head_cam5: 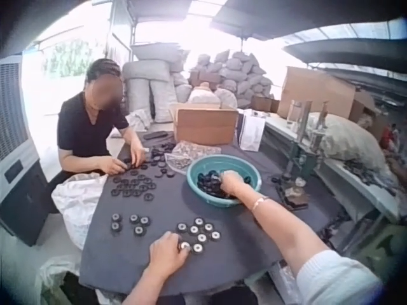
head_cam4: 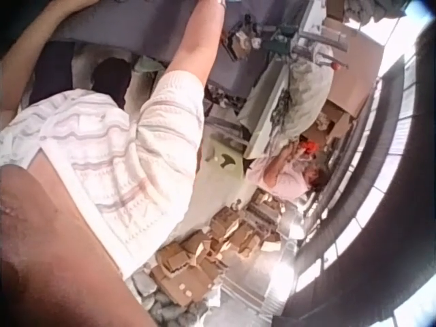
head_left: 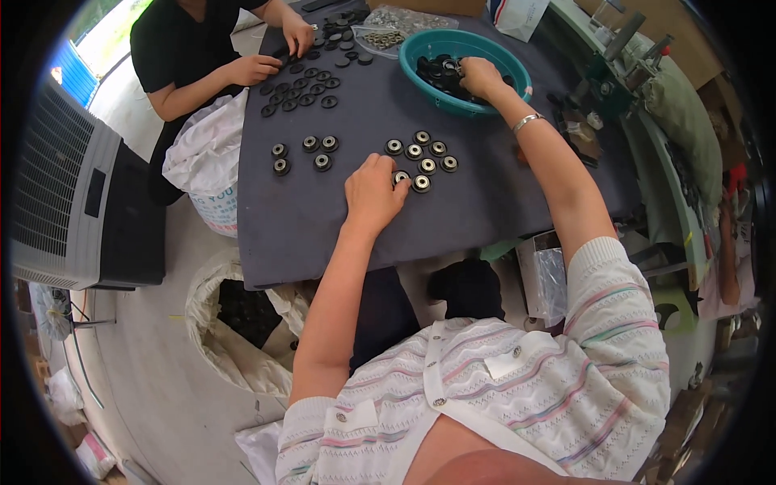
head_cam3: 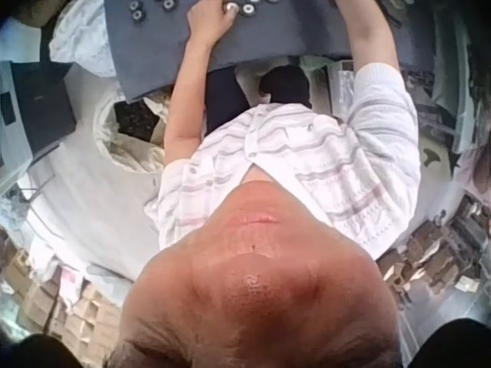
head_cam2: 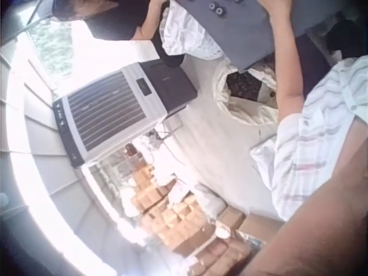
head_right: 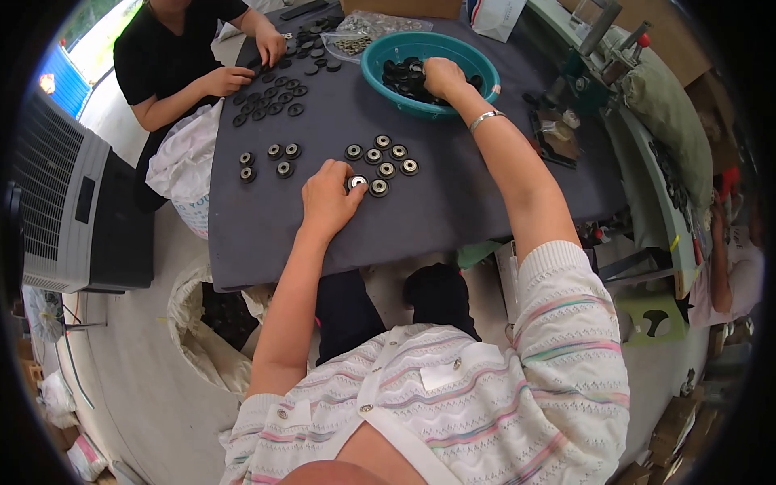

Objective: The person assembles wheels by fitting rubber rings around metal bearings by hand, lines the assembled pieces on the table, and taps the components with a mallet.

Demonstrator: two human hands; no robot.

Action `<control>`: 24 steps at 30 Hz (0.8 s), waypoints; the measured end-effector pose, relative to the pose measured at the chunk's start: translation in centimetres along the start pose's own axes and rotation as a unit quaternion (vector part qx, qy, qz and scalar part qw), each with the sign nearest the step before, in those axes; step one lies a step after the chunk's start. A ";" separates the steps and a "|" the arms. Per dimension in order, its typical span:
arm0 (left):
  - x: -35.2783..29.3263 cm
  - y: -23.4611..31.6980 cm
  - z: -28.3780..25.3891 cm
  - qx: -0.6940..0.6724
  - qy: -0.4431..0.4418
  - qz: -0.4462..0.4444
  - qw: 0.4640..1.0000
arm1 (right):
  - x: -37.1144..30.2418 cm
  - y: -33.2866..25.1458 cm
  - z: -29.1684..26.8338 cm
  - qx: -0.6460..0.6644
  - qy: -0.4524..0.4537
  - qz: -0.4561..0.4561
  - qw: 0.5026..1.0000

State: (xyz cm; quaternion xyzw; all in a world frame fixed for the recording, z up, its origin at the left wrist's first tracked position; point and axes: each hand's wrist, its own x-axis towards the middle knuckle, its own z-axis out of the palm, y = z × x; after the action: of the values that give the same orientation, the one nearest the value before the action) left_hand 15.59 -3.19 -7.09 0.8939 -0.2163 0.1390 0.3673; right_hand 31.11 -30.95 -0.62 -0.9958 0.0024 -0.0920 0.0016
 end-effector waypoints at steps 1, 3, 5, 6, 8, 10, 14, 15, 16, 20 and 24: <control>0.1 0.1 0.0 -0.003 -0.002 0.003 1.000 | -0.4 0.7 -0.1 0.049 0.044 -0.016 0.998; 0.0 -0.1 -0.1 -0.019 -0.017 -0.007 1.000 | -2.5 0.3 -1.1 0.112 0.127 -0.062 0.984; -0.3 -0.3 -0.2 -0.027 -0.018 -0.005 0.999 | -7.0 -1.3 -3.0 0.136 0.231 -0.175 0.947; -0.3 -0.3 -0.2 -0.034 -0.017 -0.001 0.999 | -10.0 -2.2 -3.4 0.133 0.241 -0.182 0.944; -0.1 0.0 0.1 -0.035 -0.019 0.010 0.999 | -15.1 -2.0 -2.1 0.096 0.250 -0.203 0.942; -0.1 -0.2 0.4 -0.036 -0.008 0.025 0.999 | -19.4 -2.2 -0.1 0.023 0.206 -0.220 0.953; -0.2 -0.4 0.7 -0.040 -0.007 0.018 0.999 | -24.2 -1.7 1.8 0.021 0.201 -0.268 0.942; -0.2 -0.5 0.8 -0.037 -0.011 0.020 0.999 | -24.8 -1.8 1.5 0.019 0.209 -0.267 0.941; -0.2 -0.6 0.8 -0.011 -0.014 0.026 0.999 | -25.3 -2.0 1.3 0.016 0.217 -0.268 0.939; -0.6 0.2 0.7 0.039 -0.011 0.061 0.997 | -25.5 -2.2 1.3 0.123 0.193 -0.189 0.955; -1.4 0.8 -0.2 0.010 -0.037 0.037 0.999 | -24.6 -3.0 0.8 0.171 0.076 -0.005 0.982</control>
State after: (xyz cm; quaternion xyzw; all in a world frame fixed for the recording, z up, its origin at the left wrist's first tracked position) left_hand 13.96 -3.22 -7.04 0.8935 -0.2609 0.1217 0.3447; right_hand 7.13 -27.79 -5.94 -0.9709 -0.0178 -0.1668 0.1710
